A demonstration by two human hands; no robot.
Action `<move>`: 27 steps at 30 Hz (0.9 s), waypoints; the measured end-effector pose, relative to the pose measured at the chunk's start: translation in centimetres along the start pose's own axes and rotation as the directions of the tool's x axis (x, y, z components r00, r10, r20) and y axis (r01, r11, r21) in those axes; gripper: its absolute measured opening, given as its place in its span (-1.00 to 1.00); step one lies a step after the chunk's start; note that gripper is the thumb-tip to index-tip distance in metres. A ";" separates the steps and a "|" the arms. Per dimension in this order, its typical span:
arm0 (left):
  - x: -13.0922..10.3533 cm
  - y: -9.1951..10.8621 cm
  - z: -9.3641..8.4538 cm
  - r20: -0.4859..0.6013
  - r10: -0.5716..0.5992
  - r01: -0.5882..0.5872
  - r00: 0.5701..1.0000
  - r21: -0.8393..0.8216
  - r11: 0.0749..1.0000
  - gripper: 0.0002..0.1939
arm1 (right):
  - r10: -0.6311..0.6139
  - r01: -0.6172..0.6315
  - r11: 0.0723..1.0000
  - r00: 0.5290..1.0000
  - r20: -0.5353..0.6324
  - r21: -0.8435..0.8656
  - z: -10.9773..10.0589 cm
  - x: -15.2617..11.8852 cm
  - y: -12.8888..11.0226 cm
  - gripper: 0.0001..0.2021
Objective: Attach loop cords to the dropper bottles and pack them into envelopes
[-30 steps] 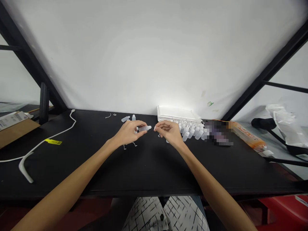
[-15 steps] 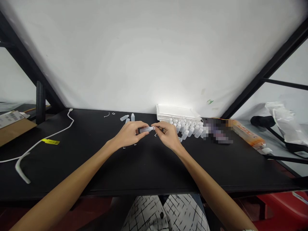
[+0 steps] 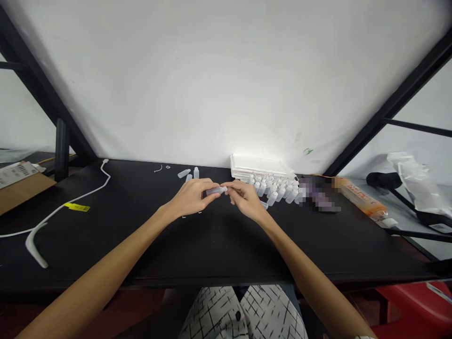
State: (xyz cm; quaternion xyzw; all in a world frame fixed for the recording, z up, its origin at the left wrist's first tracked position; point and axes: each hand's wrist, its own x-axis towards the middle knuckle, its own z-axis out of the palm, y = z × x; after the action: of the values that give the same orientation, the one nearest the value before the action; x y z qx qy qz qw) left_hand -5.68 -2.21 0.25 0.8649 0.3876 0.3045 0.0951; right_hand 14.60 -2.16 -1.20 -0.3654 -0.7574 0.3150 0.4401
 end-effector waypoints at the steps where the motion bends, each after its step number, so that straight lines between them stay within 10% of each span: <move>1: 0.0 0.0 0.0 -0.002 0.003 -0.003 1.000 0.002 1.000 -0.72 | 0.010 -0.010 1.000 1.000 0.003 0.019 0.0 0.0 -0.1 -0.74; 27: 0.0 1.0 0.3 0.145 -0.227 0.269 0.963 -0.522 0.809 -0.56 | 0.133 -0.145 0.967 0.989 0.071 0.208 0.1 -0.1 -1.0 -0.73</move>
State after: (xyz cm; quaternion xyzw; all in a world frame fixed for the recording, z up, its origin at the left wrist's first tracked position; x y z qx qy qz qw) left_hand -4.87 -2.86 0.47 0.7562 0.3923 0.3529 0.3869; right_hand 14.31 -2.80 -0.44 -0.3596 -0.7040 0.4344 0.4317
